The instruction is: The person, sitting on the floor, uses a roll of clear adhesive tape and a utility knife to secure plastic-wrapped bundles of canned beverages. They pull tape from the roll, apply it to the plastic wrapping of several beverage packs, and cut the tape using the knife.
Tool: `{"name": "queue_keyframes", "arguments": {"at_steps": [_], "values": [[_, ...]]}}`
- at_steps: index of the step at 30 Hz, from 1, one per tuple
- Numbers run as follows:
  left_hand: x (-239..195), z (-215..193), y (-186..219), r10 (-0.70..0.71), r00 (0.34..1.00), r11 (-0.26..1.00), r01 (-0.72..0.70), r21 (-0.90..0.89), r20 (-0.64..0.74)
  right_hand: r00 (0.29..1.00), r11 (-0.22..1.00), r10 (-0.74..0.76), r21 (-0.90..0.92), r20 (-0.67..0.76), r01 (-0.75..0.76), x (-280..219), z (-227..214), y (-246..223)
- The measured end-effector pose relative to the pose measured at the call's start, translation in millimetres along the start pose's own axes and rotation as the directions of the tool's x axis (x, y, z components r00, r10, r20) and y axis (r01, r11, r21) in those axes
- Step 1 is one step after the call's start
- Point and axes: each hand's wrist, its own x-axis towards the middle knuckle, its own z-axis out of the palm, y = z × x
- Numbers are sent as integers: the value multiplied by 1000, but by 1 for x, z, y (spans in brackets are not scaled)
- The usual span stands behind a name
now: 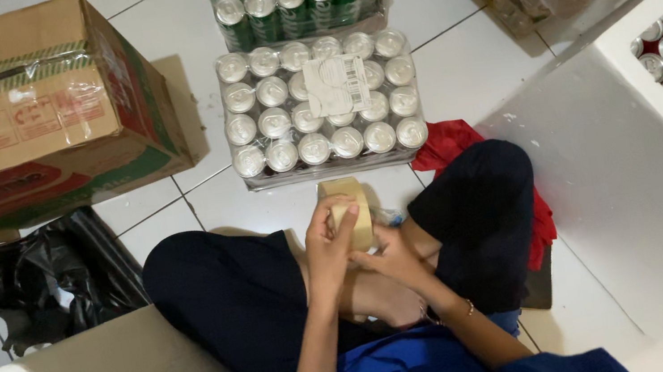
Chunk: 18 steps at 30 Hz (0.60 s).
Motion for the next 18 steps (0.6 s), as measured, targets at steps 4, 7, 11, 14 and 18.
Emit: {"name": "queue_keyframes", "arguments": {"at_steps": [4,7,11,14,18], "values": [[-11,0,6,191,978,890,-138,433,-80,986,992,126,17,105,-128,-10,-6,14],[-9,-5,-1,161,978,877,-80,474,-132,987,994,106,-6,120,-106,-10,-13,-14],[-14,3,1,24,975,953,45,300,-222,979,982,158,85,128,-169,-21,-12,-3],[6,-9,-49,-131,984,985,115,-128,-124,979,982,165,69,117,-174,-24,-11,-15],[23,-30,-62,-16,982,993,-5,-114,-186,979,981,176,63,100,-183,-38,-21,-8]]}}
